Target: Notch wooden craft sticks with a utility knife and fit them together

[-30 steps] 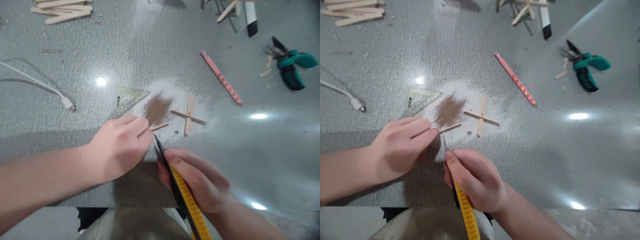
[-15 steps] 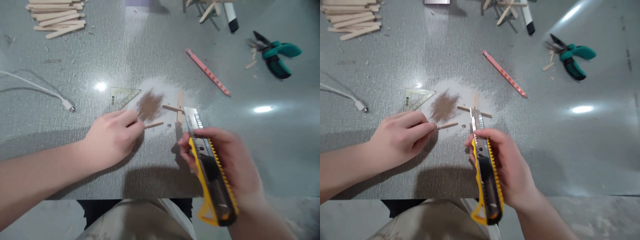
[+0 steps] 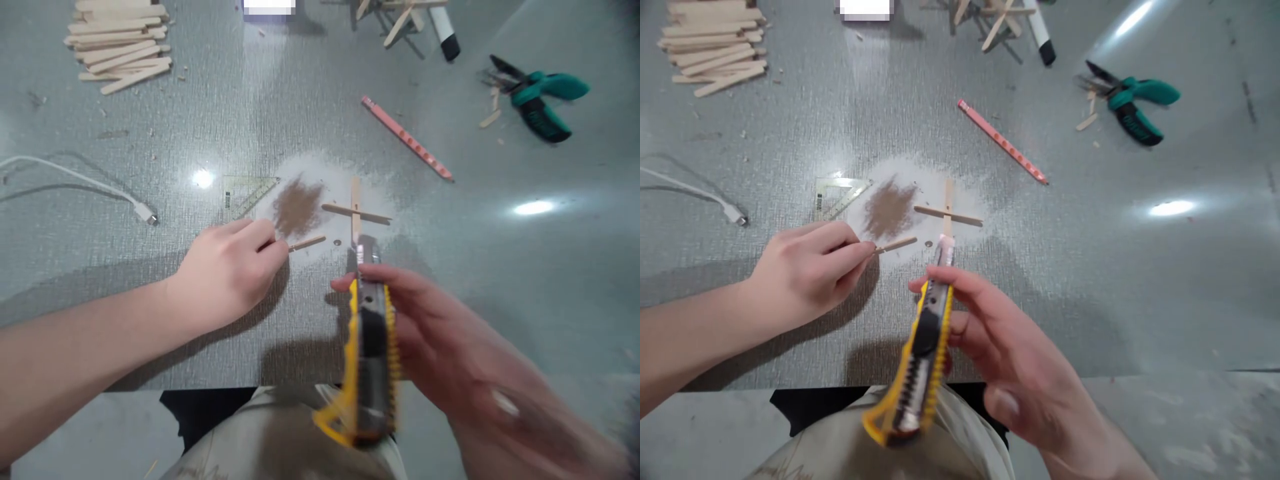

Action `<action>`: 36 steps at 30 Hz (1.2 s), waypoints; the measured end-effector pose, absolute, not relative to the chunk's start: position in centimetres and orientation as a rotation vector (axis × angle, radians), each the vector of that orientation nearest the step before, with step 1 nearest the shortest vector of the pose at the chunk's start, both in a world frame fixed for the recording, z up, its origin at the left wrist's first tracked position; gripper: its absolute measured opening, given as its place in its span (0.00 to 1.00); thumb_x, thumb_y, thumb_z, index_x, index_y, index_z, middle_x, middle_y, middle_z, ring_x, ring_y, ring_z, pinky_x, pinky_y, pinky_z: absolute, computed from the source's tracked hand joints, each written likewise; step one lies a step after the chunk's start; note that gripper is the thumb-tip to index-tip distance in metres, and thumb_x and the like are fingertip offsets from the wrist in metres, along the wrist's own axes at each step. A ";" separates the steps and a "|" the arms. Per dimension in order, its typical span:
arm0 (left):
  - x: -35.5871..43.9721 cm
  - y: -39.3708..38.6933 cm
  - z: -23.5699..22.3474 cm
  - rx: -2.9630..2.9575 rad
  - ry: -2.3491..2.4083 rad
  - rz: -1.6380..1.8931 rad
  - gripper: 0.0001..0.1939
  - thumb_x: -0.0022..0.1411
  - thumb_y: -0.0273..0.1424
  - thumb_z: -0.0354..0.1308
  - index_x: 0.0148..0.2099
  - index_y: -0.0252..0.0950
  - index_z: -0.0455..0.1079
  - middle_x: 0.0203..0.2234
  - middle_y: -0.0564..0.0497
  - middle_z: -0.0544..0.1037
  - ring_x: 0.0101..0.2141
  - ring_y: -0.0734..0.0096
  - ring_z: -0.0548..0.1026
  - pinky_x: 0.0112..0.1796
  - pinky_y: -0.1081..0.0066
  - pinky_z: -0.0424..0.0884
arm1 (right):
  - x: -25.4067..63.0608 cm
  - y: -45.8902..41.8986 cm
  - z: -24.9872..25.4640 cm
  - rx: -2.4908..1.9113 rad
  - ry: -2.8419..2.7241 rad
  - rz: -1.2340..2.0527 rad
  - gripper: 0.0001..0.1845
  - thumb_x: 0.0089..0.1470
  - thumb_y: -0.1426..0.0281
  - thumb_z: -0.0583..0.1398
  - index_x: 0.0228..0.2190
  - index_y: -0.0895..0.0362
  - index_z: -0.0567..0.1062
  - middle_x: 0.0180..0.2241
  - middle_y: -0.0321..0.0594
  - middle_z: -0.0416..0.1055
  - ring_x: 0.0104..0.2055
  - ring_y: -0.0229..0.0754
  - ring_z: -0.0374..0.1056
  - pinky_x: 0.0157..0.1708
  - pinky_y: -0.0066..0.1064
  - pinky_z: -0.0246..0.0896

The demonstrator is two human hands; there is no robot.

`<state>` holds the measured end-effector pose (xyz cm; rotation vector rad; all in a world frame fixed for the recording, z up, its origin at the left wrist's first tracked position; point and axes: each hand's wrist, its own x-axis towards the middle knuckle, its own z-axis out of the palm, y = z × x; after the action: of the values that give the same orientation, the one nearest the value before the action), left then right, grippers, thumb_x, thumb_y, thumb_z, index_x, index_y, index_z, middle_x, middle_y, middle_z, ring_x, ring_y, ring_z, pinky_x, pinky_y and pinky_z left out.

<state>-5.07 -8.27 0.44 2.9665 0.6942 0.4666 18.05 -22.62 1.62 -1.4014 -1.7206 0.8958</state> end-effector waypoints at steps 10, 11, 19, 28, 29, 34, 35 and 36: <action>-5.0 -8.2 0.1 2.980 0.765 0.381 0.15 0.70 0.25 0.50 0.30 0.36 0.70 0.26 0.51 0.70 0.25 0.72 0.63 0.22 0.68 0.52 | 15.2 -23.6 3.5 -1.747 -1.722 1.130 0.21 0.66 0.71 0.53 0.59 0.47 0.62 0.49 0.45 0.74 0.48 0.48 0.75 0.44 0.38 0.77; -5.0 -8.2 0.0 2.983 0.767 0.383 0.14 0.70 0.25 0.50 0.30 0.37 0.70 0.26 0.51 0.70 0.25 0.72 0.63 0.22 0.68 0.52 | 15.2 -23.3 3.7 -1.774 -1.829 1.022 0.25 0.67 0.71 0.53 0.63 0.48 0.60 0.50 0.47 0.74 0.51 0.49 0.75 0.45 0.40 0.76; -5.0 -8.1 0.0 2.966 0.753 0.369 0.15 0.70 0.25 0.49 0.32 0.36 0.73 0.28 0.50 0.74 0.26 0.71 0.67 0.23 0.68 0.56 | 14.0 -21.9 3.5 -1.851 -2.164 0.179 0.28 0.66 0.75 0.52 0.65 0.68 0.62 0.41 0.53 0.77 0.38 0.50 0.75 0.37 0.40 0.75; -5.1 -8.0 -0.4 2.846 0.832 0.472 0.13 0.71 0.28 0.52 0.35 0.37 0.76 0.28 0.51 0.77 0.25 0.71 0.70 0.23 0.69 0.58 | 12.3 -21.9 2.7 -1.821 -2.126 0.065 0.19 0.65 0.76 0.54 0.55 0.70 0.70 0.41 0.53 0.77 0.39 0.47 0.74 0.41 0.36 0.73; -5.1 -8.0 -0.4 2.839 0.837 0.480 0.14 0.71 0.28 0.52 0.33 0.37 0.75 0.28 0.51 0.77 0.25 0.72 0.70 0.23 0.69 0.58 | 12.3 -21.9 2.7 -1.817 -2.113 0.075 0.19 0.64 0.76 0.54 0.54 0.69 0.71 0.41 0.52 0.77 0.39 0.46 0.74 0.42 0.35 0.73; -5.0 -7.8 -0.5 2.801 0.843 0.503 0.16 0.71 0.28 0.51 0.31 0.36 0.74 0.28 0.51 0.77 0.24 0.73 0.69 0.23 0.70 0.59 | 12.2 -21.9 2.6 -1.814 -2.111 0.040 0.22 0.63 0.77 0.55 0.57 0.69 0.70 0.41 0.50 0.78 0.39 0.46 0.72 0.42 0.35 0.71; -5.0 -7.8 -0.5 2.796 0.840 0.503 0.16 0.71 0.28 0.51 0.31 0.36 0.75 0.28 0.51 0.77 0.25 0.73 0.69 0.24 0.70 0.59 | 12.2 -21.9 2.6 -1.809 -2.118 0.037 0.22 0.63 0.77 0.55 0.57 0.70 0.70 0.40 0.50 0.77 0.39 0.46 0.72 0.42 0.35 0.71; -5.0 -7.8 -0.4 2.790 0.837 0.502 0.16 0.71 0.28 0.51 0.31 0.36 0.75 0.28 0.51 0.77 0.25 0.73 0.69 0.24 0.70 0.59 | 12.2 -21.9 2.5 -1.810 -2.124 0.043 0.22 0.63 0.77 0.55 0.58 0.70 0.70 0.39 0.49 0.77 0.38 0.46 0.71 0.41 0.36 0.71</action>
<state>-5.01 -7.78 -0.42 2.7899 0.8367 0.5022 12.21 -21.89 2.55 -1.8099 -2.1237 0.0433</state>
